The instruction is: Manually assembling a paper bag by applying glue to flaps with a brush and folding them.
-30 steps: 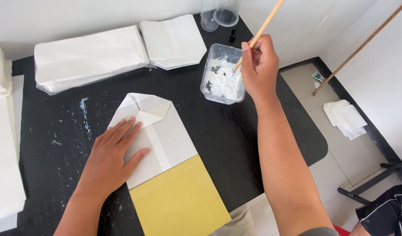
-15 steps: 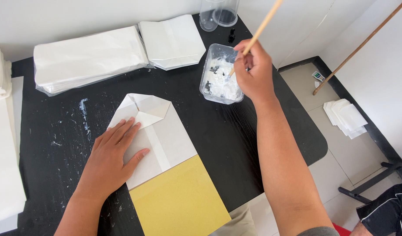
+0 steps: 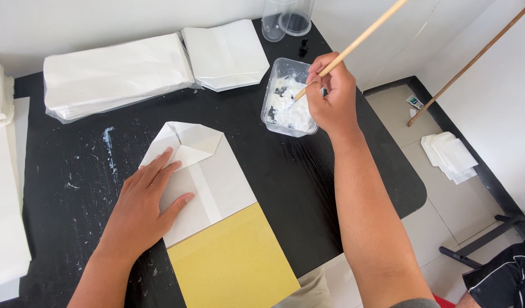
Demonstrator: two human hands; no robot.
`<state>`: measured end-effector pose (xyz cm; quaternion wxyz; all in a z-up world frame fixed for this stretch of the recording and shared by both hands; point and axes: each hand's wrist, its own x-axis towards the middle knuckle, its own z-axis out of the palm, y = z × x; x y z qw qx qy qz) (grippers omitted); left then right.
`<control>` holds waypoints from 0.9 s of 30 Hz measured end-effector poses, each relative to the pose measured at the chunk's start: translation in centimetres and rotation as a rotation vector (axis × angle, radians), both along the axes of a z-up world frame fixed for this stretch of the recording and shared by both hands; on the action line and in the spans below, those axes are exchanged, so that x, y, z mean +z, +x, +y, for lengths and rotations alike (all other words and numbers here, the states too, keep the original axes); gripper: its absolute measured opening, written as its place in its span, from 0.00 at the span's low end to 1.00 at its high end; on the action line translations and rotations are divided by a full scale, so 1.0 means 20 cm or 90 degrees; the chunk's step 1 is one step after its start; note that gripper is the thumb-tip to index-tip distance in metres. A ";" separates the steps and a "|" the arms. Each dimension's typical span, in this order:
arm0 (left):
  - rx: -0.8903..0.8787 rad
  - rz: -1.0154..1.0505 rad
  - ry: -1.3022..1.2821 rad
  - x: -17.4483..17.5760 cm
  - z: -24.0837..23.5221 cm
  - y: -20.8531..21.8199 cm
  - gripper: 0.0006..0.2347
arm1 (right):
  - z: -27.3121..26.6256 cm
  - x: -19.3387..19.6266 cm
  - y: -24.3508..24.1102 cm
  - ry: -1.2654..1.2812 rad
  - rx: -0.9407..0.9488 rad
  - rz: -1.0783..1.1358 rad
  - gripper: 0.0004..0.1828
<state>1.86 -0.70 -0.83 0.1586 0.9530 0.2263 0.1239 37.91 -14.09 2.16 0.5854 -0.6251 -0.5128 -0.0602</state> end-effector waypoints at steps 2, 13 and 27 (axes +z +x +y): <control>0.011 0.010 -0.024 0.02 -0.01 0.00 0.26 | 0.00 0.01 -0.02 -0.041 0.005 -0.008 0.09; 0.190 0.039 -0.059 0.00 0.04 0.02 0.33 | 0.00 0.01 0.01 0.026 -0.067 0.020 0.06; 0.235 0.003 -0.146 0.04 0.02 0.04 0.32 | 0.01 -0.02 0.03 0.028 -0.107 0.018 0.08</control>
